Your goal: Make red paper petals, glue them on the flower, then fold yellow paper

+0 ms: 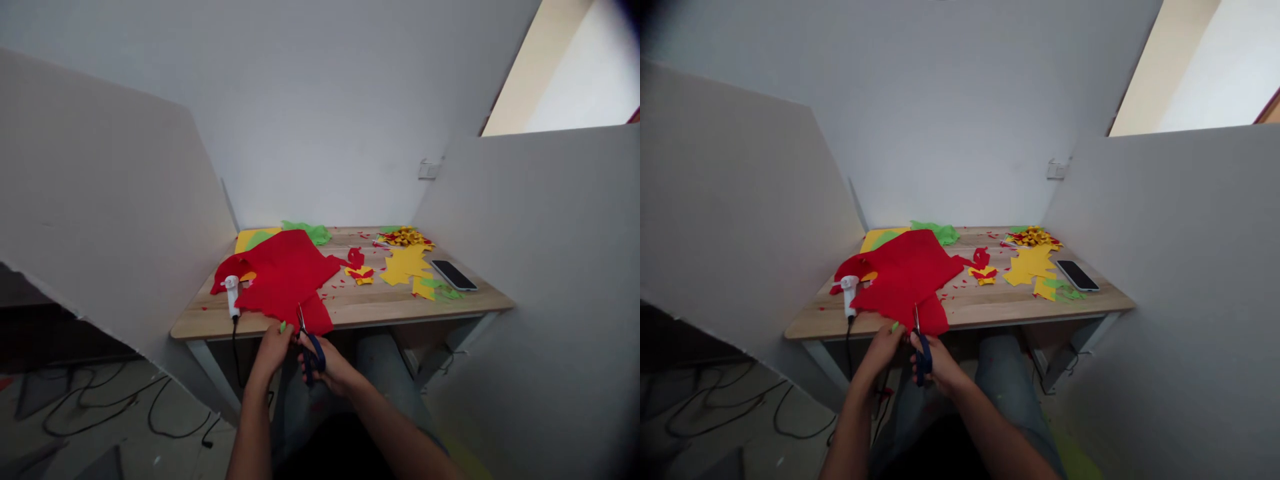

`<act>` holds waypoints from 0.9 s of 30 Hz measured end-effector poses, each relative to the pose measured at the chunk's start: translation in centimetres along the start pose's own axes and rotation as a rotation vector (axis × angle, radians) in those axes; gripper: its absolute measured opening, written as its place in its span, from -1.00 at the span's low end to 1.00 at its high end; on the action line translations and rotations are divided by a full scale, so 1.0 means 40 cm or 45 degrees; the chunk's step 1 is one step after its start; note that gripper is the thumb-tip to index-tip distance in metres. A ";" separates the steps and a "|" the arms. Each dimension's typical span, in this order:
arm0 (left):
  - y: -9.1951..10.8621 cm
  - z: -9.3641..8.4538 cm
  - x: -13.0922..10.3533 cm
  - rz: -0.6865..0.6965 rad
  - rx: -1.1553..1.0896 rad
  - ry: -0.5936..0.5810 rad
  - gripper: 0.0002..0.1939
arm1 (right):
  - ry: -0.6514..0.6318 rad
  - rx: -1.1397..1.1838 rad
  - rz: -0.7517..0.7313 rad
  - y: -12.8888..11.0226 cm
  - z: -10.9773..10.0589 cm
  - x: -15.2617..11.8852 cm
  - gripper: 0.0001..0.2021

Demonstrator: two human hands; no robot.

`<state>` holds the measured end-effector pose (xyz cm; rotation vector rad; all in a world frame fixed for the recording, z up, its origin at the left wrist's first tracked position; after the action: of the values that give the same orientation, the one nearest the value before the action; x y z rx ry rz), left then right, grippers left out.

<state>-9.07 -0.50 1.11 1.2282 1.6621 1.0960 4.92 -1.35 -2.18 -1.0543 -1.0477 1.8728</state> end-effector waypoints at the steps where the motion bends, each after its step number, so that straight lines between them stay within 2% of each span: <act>1: 0.000 0.000 -0.002 -0.005 -0.001 -0.020 -0.74 | 0.015 -0.010 -0.017 -0.001 0.004 0.008 -0.29; 5: -0.003 -0.008 0.000 -0.024 -0.025 -0.051 -0.72 | 0.067 -0.026 -0.085 0.000 0.010 0.024 -0.34; 10: -0.012 -0.023 0.008 -0.037 -0.065 -0.009 -0.70 | -0.032 0.043 0.022 0.004 0.003 -0.008 -0.29; 16: -0.014 -0.015 -0.008 -0.056 -0.097 -0.219 -0.61 | -0.010 0.045 0.005 -0.009 0.026 0.036 -0.37; 19: -0.016 -0.019 -0.005 -0.077 -0.107 -0.154 -0.64 | 0.023 0.035 -0.041 -0.012 0.030 0.044 -0.36; 22: -0.021 -0.031 0.010 -0.115 -0.112 0.024 -0.65 | -0.027 0.064 0.007 -0.007 0.016 -0.005 -0.26; 24: -0.026 -0.039 0.017 -0.154 -0.113 0.115 -0.62 | -0.127 0.069 0.088 -0.009 -0.004 -0.062 -0.24; 27: -0.034 -0.046 0.010 -0.258 -0.090 0.118 -0.50 | -0.359 -0.092 0.196 -0.042 -0.050 -0.149 -0.35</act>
<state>-11.27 -0.69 0.38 0.9535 1.7594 1.0894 9.41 -5.25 0.44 -0.9525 -1.2308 2.1693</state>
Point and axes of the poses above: each hand's wrist, its own x-axis towards the middle knuckle, its own z-axis out of the palm, y = z × x, the point moved 1 cm from there along x, towards the middle knuckle, and after that the axes turned 3 degrees about -z, right-handed, at the moved point
